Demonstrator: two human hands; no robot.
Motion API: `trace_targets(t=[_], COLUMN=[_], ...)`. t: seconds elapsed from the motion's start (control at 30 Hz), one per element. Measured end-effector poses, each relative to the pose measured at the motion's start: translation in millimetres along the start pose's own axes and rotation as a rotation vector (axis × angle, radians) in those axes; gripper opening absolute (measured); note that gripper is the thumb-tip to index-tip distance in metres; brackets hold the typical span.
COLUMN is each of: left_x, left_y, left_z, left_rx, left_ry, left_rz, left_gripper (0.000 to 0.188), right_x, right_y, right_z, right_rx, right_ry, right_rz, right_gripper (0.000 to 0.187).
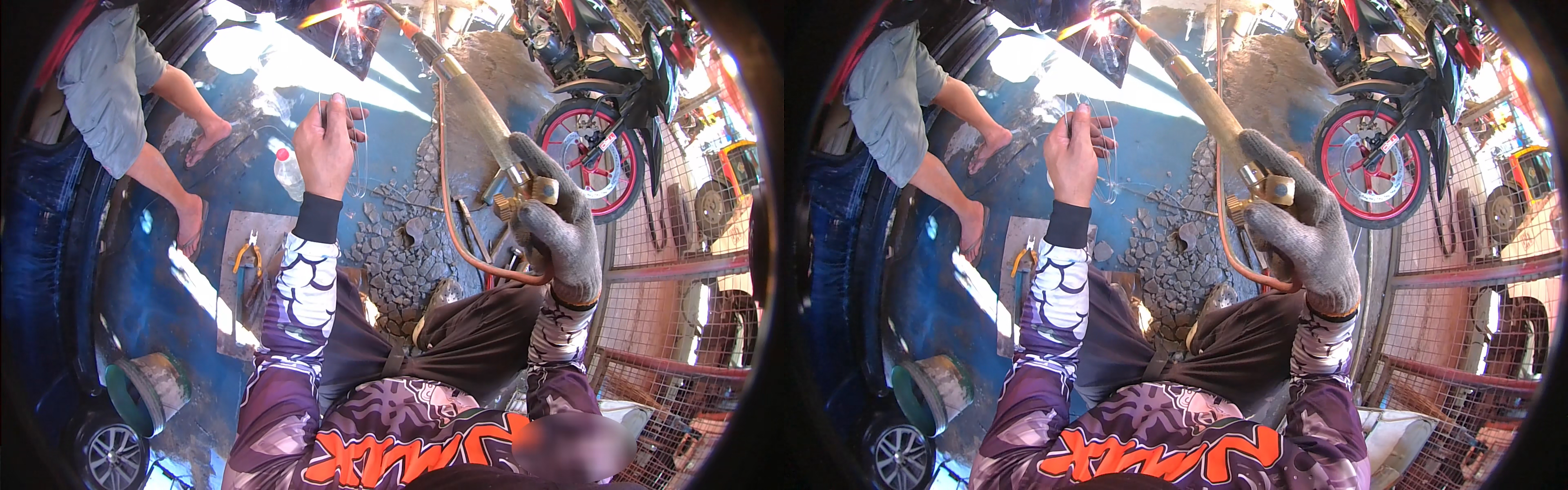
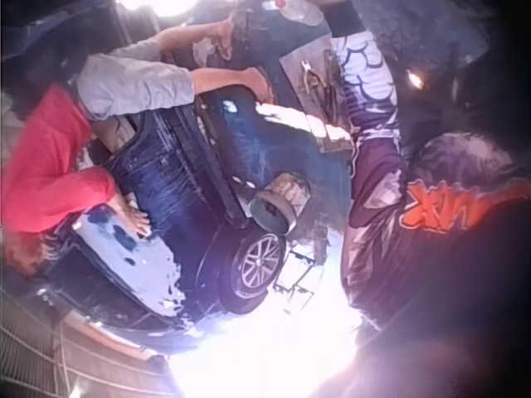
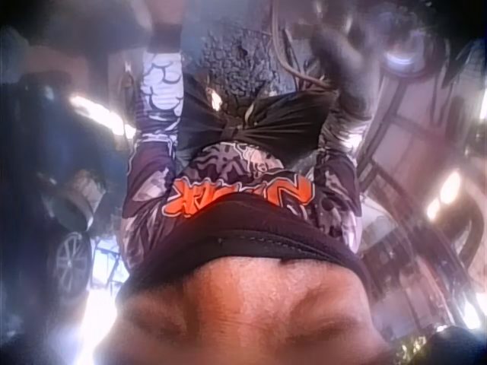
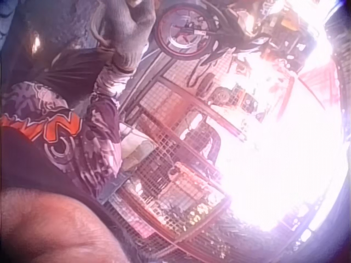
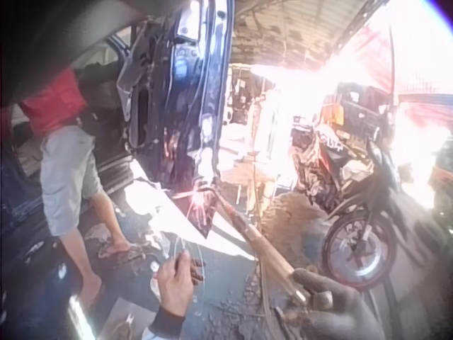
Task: The person uses a welding torch and filler wire to weld a section of a car's body panel. They adjust the torch and wire repeatedly while seated on the floor in a workshop environment.
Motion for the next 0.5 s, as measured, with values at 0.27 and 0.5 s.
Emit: trace_targets(t=[0.27,0.5], left_x=[0.5,2.2], left_y=[-1.5,1.5], left_z=[5.1,6.2], left_rx=[-0.014,0.024], left_ry=[-0.037,-0.052], left_rz=[-0.006,0.02], left_gripper=[0.041,0.042], right_x=[-2.8,-1.3], right_y=[-2.8,-0.8], right_z=[-1.2,-4.6], right_rx=[0.014,-0.041], right_ry=[0.003,0.036], right_rz=[-0.023,-0.029], right_gripper=[0.07,0.072])
Point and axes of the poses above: each hand's wrist, its own x-axis towards the middle knuckle, its own y-axis out of the palm, z = x × y, the point moved 7 cm from there along x, towards the middle knuckle, and after that the axes turned 11 degrees about -x, right-handed, at the moved point
